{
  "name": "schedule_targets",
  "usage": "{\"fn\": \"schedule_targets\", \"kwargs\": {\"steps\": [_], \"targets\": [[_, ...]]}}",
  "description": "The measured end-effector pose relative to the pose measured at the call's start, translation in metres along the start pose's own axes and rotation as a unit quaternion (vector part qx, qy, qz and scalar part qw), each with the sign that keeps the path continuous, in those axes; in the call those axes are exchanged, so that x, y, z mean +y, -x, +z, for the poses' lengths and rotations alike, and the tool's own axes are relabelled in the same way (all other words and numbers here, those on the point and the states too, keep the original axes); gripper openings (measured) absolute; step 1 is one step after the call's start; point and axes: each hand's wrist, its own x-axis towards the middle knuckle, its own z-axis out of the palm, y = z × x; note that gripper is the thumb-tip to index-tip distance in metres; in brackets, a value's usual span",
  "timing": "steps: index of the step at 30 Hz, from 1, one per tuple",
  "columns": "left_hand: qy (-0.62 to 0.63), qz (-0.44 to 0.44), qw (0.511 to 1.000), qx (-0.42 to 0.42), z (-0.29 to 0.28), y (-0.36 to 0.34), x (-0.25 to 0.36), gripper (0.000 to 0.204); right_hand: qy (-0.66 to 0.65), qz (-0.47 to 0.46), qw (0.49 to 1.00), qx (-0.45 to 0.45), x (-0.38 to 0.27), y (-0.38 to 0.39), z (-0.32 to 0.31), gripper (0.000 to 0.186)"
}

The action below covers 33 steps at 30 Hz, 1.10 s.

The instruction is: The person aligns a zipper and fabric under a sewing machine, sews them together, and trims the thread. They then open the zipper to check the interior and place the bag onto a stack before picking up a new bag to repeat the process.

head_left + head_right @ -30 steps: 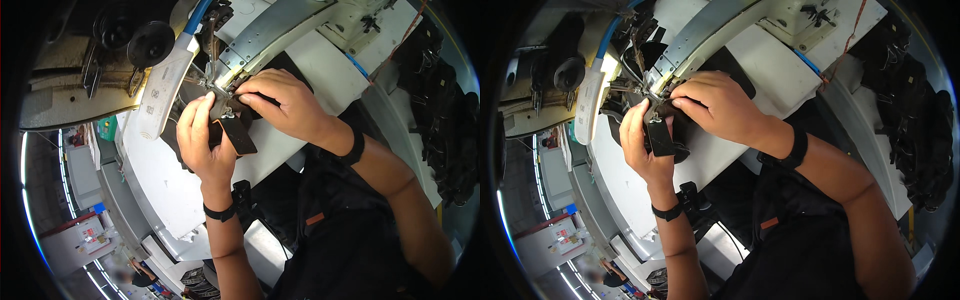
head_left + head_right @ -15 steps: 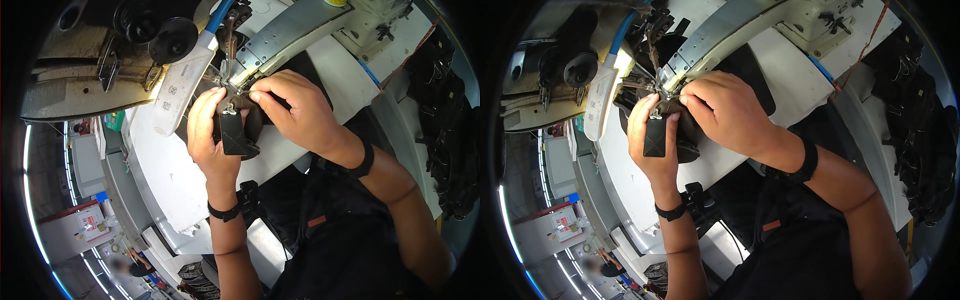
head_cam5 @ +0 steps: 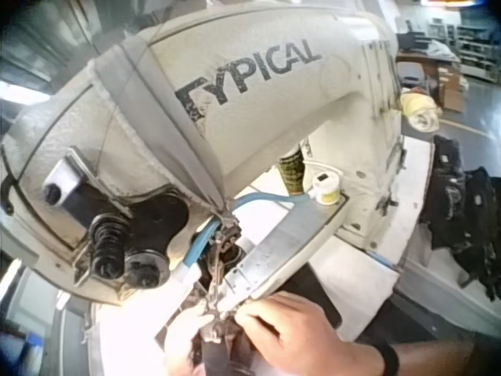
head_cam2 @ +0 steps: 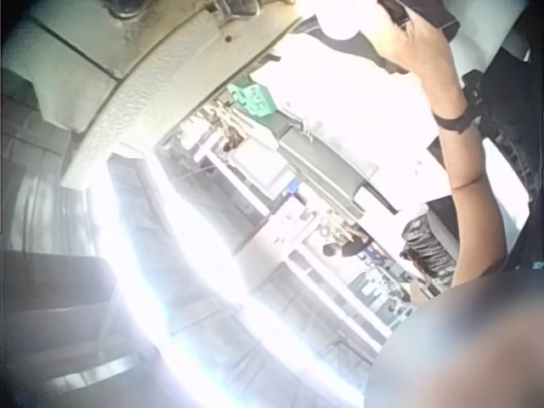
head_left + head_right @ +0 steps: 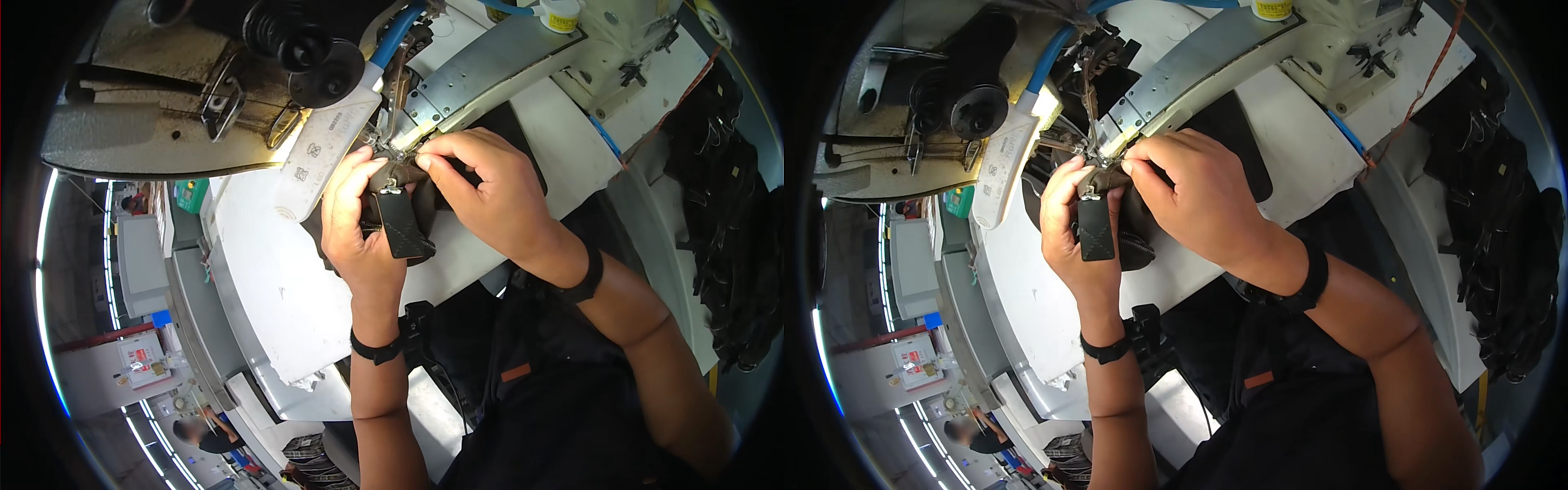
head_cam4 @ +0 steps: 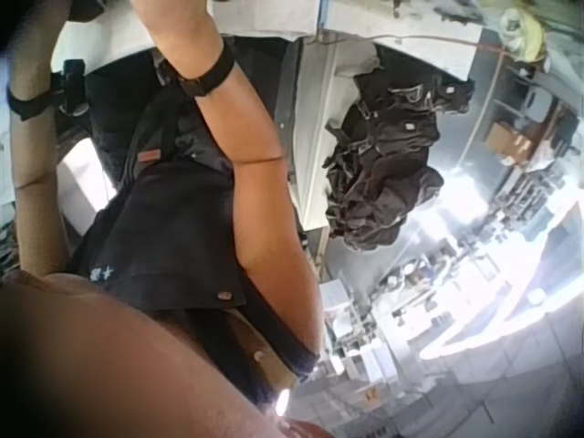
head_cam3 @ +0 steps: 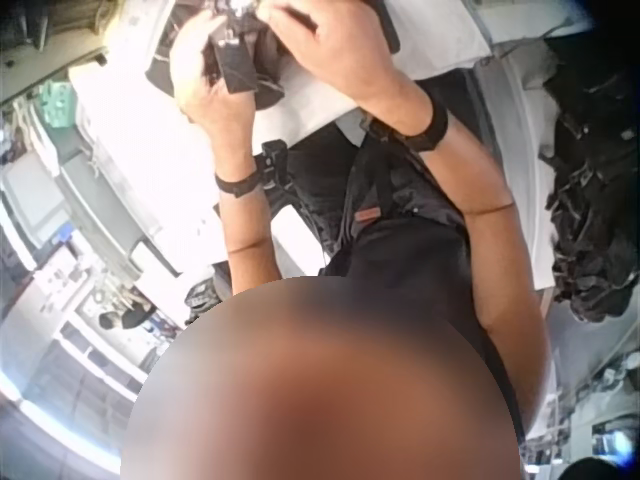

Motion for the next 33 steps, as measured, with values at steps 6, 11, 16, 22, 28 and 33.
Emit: {"fn": "schedule_targets", "kwargs": {"steps": [6,11,16,22,28,33], "targets": [[0.016,-0.077,0.997,0.009,-0.003,-0.005,0.019,0.033,0.078,-0.057,0.995,0.021,-0.005,-0.008,0.001,0.003],[0.005,-0.093,0.996,-0.001,-0.005,-0.010,0.024,0.032,0.084,-0.026,0.996,-0.021,-0.010,-0.009,-0.003,0.009],[0.001,-0.055,0.998,0.012,-0.003,-0.010,0.019,0.032,0.065,-0.038,0.997,0.002,-0.004,-0.005,-0.003,0.003],[-0.024,-0.057,0.998,-0.003,-0.002,-0.007,0.029,0.050,0.129,-0.020,0.986,-0.102,0.011,0.006,-0.024,0.018],[-0.029,-0.058,0.997,0.052,0.009,-0.012,0.034,0.029,0.187,-0.025,0.961,-0.200,0.006,-0.010,-0.042,0.018],[0.037,-0.127,0.989,0.069,0.009,-0.010,0.031,0.023,0.177,-0.102,0.953,-0.223,-0.014,-0.056,-0.069,0.019]]}}
